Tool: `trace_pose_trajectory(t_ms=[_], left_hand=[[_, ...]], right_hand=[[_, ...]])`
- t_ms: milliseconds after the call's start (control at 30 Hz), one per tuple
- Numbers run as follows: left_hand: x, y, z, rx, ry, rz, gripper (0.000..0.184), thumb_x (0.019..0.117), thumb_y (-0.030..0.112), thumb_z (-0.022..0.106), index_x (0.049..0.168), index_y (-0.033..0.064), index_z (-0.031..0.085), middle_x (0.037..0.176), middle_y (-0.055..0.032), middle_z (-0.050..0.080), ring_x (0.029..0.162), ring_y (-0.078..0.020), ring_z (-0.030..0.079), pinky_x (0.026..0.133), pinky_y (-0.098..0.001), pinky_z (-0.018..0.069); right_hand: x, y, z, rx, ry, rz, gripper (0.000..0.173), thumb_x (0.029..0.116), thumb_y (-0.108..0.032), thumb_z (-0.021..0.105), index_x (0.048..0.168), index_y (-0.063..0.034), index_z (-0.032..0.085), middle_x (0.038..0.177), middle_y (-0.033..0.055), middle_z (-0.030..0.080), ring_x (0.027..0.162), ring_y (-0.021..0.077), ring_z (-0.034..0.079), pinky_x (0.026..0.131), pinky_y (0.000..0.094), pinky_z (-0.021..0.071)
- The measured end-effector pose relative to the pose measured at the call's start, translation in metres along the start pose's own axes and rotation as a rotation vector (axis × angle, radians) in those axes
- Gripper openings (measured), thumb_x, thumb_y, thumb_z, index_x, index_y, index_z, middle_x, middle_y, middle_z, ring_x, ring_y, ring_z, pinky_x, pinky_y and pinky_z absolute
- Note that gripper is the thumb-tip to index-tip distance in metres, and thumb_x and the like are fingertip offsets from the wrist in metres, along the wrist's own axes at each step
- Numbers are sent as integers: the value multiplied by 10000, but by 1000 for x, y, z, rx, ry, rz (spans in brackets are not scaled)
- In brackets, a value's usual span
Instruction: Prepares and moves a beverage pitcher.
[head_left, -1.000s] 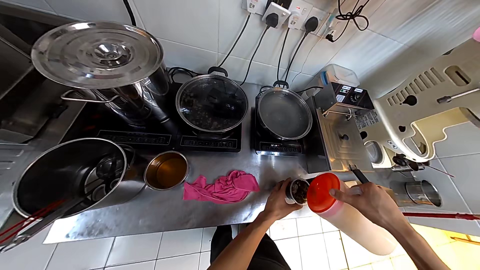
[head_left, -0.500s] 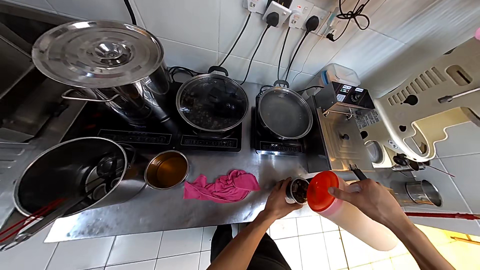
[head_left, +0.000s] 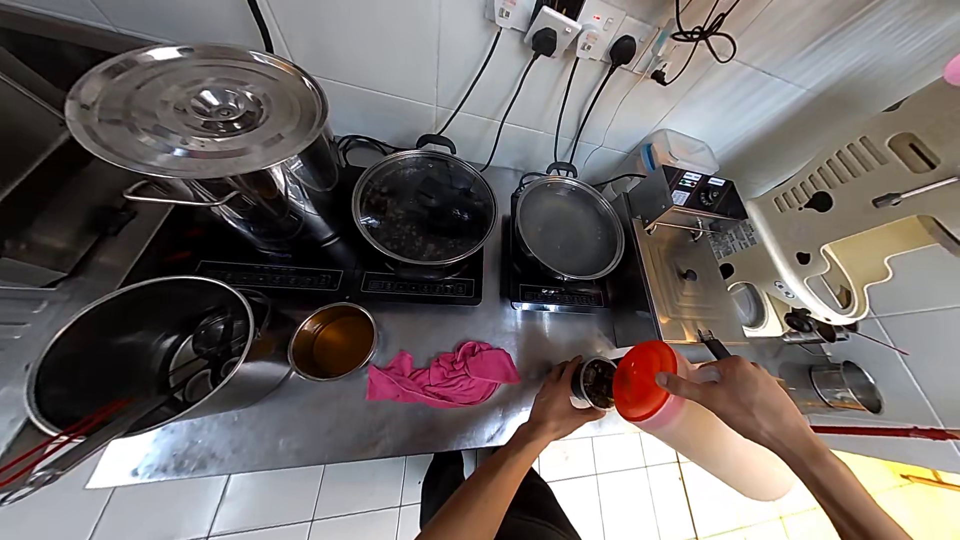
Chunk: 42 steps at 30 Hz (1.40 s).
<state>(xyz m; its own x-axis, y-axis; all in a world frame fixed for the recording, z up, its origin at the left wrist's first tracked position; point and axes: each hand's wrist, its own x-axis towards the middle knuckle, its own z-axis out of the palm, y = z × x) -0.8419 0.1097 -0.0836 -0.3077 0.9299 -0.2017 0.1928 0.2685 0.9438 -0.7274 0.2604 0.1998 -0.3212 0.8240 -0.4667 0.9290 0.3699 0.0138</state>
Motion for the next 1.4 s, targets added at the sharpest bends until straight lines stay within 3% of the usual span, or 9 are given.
trace_pose_trajectory(t_ms=[367, 533, 667, 800, 1033, 1100, 1200, 1333, 1400], left_hand=[[0, 1, -1, 23, 5, 21, 1100, 696, 670, 817, 1584, 189, 381, 1509, -92, 514, 1388, -208, 498, 1153, -412, 433], [-1, 2, -3, 29, -16, -3, 1104, 692, 659, 825, 1589, 204, 371, 1512, -92, 509, 1384, -213, 503, 1143, -423, 443], [0, 2, -4, 41, -16, -2, 1103, 692, 642, 833, 1589, 201, 368, 1513, -86, 509, 1379, -206, 507, 1139, -422, 450], [-1, 1, -5, 60, -22, 6, 1105, 703, 665, 811, 1587, 171, 370, 1509, -95, 515, 1368, -206, 520, 1131, -414, 456], [-11, -5, -20, 94, -57, -62, 1094, 743, 658, 775, 1602, 146, 331, 1536, -110, 488, 1387, -225, 507, 1139, -445, 446], [-17, -9, -27, 96, -53, -63, 1001, 788, 604, 765, 1576, 123, 379, 1525, -120, 500, 1392, -232, 502, 1156, -442, 428], [-29, -19, -39, 97, -93, -70, 641, 892, 440, 713, 1383, 49, 583, 1377, -151, 618, 1315, -264, 567, 1136, -454, 444], [-53, -25, -56, 137, -253, -131, 324, 951, 238, 665, 1150, -17, 663, 1044, -164, 709, 997, -272, 696, 936, -456, 564], [-72, -22, -63, 177, -339, -134, 319, 937, 200, 686, 1128, -55, 665, 980, -195, 713, 933, -307, 705, 892, -498, 570]], right_hand=[[-10, 38, 28, 363, 115, 48, 701, 635, -865, 695, 638, -166, 655, 598, 21, 588, 576, 188, 578, 561, 483, 469], [-18, 53, 48, 629, 168, 101, 601, 686, -757, 744, 646, -165, 653, 535, -21, 522, 448, 114, 446, 453, 357, 385], [-24, 64, 62, 834, 204, 120, 558, 708, -655, 787, 869, -130, 693, 569, -32, 537, 425, 81, 421, 423, 294, 378], [-30, 76, 80, 1072, 200, 149, 469, 798, -544, 760, 599, -175, 549, 439, -52, 388, 351, 58, 328, 365, 248, 293], [-44, 93, 120, 1481, 303, 98, 431, 866, -510, 674, 598, -202, 536, 423, -65, 398, 345, 29, 346, 366, 210, 307], [-51, 101, 138, 1598, 374, 72, 454, 816, -618, 707, 687, -192, 614, 475, -48, 510, 380, 42, 440, 393, 225, 383], [-74, 108, 158, 1761, 485, 67, 562, 799, -708, 692, 941, -164, 668, 732, -5, 737, 620, 108, 714, 556, 301, 609], [-115, 112, 167, 2027, 691, 32, 563, 819, -681, 701, 1103, -197, 656, 957, -49, 769, 923, 72, 736, 841, 305, 621], [-139, 122, 176, 2143, 790, 61, 574, 840, -688, 672, 1121, -188, 661, 980, -40, 770, 956, 79, 733, 873, 319, 615]])
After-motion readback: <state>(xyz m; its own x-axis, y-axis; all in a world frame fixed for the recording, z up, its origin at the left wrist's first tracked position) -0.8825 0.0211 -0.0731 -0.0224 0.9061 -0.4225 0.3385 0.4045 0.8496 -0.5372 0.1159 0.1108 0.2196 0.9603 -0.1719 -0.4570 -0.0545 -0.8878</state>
